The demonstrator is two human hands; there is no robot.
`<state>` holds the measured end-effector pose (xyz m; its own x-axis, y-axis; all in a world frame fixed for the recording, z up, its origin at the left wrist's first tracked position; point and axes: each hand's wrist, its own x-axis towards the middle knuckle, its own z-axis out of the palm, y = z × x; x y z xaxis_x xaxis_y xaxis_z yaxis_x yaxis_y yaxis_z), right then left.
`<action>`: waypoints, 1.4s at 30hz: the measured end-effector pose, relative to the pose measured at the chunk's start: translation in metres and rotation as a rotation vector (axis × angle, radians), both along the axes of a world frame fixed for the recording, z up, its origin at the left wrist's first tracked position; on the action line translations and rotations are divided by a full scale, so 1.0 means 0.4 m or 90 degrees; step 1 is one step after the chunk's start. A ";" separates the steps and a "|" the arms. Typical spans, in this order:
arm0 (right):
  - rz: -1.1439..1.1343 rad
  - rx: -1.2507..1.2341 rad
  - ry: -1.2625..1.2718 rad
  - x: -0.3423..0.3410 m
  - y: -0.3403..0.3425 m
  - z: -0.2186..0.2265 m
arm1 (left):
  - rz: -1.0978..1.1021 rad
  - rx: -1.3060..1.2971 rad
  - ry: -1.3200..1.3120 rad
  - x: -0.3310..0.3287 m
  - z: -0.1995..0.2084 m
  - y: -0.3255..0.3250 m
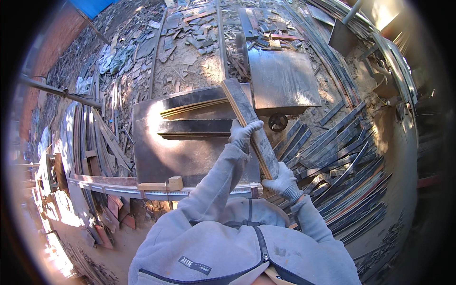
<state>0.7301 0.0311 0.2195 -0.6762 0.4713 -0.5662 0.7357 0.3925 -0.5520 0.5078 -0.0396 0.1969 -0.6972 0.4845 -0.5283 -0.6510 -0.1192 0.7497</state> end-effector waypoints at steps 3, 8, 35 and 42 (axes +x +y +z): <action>-0.040 -0.108 0.002 0.038 -0.030 -0.029 | -0.042 0.025 -0.089 0.003 -0.026 0.018; -0.057 -0.112 -0.054 0.027 -0.025 -0.031 | -0.061 -0.043 -0.141 -0.003 -0.039 0.094; 0.021 0.215 -0.047 -1.041 0.898 -0.092 | 0.004 -0.167 -0.055 -0.028 -0.303 -0.322; -0.043 0.280 0.001 -0.801 0.908 -0.114 | 0.073 -0.169 -0.134 -0.020 -0.291 -0.351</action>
